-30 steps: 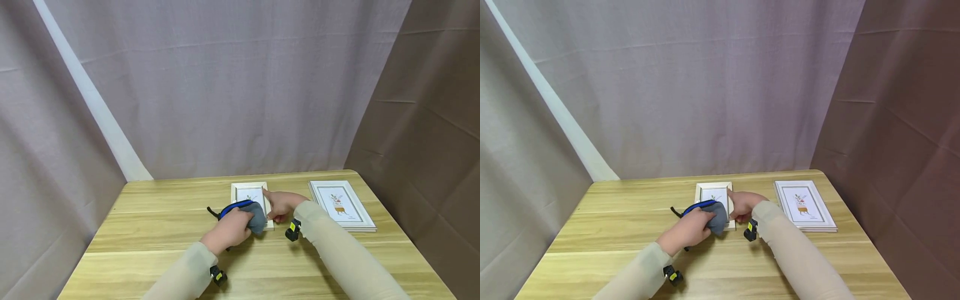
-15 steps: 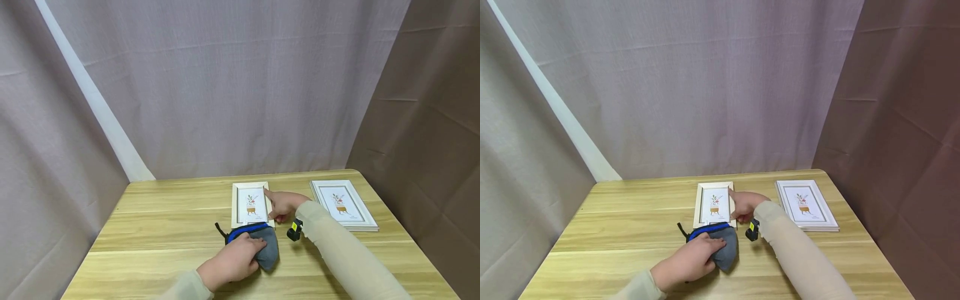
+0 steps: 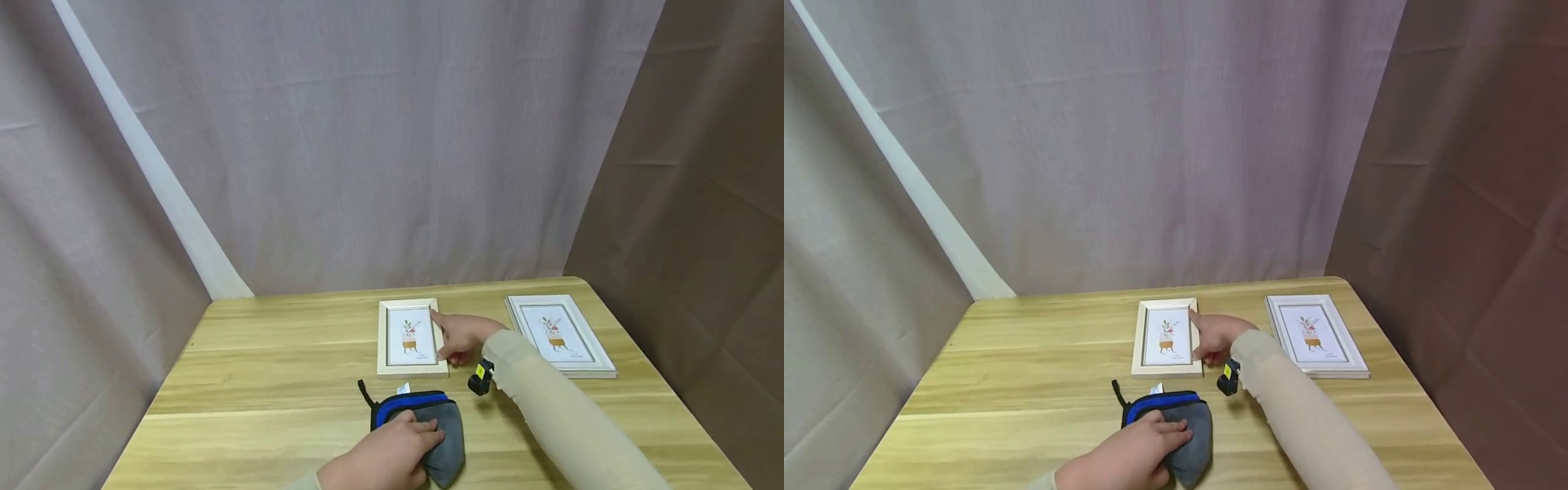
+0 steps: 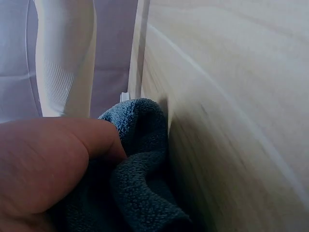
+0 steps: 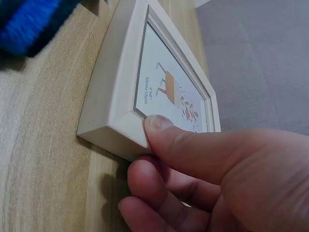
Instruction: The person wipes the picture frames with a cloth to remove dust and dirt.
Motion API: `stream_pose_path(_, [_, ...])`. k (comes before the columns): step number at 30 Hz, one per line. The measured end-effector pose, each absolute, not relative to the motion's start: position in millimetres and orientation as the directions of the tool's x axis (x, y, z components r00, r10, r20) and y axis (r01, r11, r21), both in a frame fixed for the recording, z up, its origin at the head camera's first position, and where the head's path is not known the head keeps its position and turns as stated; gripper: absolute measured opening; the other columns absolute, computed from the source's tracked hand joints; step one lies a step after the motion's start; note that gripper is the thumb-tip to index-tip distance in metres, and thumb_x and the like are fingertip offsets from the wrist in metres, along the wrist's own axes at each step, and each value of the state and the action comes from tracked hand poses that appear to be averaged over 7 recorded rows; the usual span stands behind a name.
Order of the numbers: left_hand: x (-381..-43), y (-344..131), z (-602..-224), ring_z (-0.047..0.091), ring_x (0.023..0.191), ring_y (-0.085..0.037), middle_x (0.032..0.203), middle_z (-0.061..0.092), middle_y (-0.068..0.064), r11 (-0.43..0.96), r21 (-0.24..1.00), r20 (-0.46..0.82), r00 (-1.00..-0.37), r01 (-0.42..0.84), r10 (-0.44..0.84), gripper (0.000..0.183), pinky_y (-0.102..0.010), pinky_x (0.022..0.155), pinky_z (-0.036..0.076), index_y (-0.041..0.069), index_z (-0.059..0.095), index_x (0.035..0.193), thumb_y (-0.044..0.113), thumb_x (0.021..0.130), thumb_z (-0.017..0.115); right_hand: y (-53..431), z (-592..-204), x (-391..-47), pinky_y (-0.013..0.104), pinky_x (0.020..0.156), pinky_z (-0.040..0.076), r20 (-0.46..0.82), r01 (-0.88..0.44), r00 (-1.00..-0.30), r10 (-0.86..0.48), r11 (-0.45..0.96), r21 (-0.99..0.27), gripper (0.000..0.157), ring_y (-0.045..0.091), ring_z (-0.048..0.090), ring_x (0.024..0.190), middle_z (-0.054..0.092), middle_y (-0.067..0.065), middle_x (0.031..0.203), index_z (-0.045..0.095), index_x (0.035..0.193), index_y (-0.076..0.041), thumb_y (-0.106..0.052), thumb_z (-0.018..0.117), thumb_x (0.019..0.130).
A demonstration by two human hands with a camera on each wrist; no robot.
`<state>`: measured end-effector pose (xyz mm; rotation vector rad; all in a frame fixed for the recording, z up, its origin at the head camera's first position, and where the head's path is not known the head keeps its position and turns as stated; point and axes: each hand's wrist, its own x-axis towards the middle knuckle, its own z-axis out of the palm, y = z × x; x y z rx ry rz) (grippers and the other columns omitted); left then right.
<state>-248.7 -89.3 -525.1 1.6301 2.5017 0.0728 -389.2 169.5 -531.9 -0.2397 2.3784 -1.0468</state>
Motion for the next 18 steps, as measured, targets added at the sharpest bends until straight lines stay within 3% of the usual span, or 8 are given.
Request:
stream_pose_path(5, [-248.5,-94.3,-524.2,0.06,0.127,-0.013,0.152,0.064,0.001,0.394,0.138,-0.116,-0.38,0.909,0.918,0.058,-0.021,0.101,0.048,0.015,0.068,0.151,0.034,0.098,0.082,168.7,-534.2,-389.4,0.033,0.055,0.057,-0.39,0.048,-0.85,-0.353,0.686,-0.726,0.111,0.021,0.064,0.058,0.071,0.016,0.077,-0.002,0.177,-0.011,-0.005,0.08,0.101])
stream_pose_path(11, [-250.3,-98.1,-527.7,0.058,0.13,-0.014,0.154,0.063,0.003,0.418,0.218,-0.122,-0.401,0.882,0.908,0.06,-0.027,0.106,0.05,0.018,0.067,0.152,0.06,0.11,0.058,170.8,-536.4,-385.8,0.034,0.055,0.057,-0.395,0.077,-0.844,-0.363,0.646,-0.759,0.112,0.022,0.065,0.058,0.071,0.019,0.078,-0.003,0.177,-0.013,-0.003,0.079,0.101])
stream_pose_path(14, [-252.0,-97.1,-531.2,0.059,0.126,-0.012,0.147,0.066,0.004,0.405,0.187,-0.053,-0.403,0.895,0.914,0.056,-0.027,0.104,0.05,0.021,0.072,0.147,0.059,0.113,0.051,173.6,-537.6,-383.4,0.034,0.055,0.056,-0.389,0.08,-0.846,-0.363,0.636,-0.768,0.112,0.022,0.064,0.058,0.071,0.019,0.078,-0.003,0.177,-0.012,-0.003,0.079,0.101])
stream_pose_path(18, [-254.5,-93.1,-534.9,0.057,0.12,-0.01,0.141,0.064,0.006,0.405,0.172,-0.014,-0.409,0.898,0.913,0.049,-0.025,0.1,0.051,0.024,0.074,0.144,0.057,0.112,0.057,179.0,-538.6,-379.7,0.033,0.055,0.056,-0.385,0.094,-0.851,-0.358,0.617,-0.781,0.113,0.021,0.064,0.058,0.069,0.017,0.077,-0.004,0.177,-0.013,-0.002,0.079,0.101])
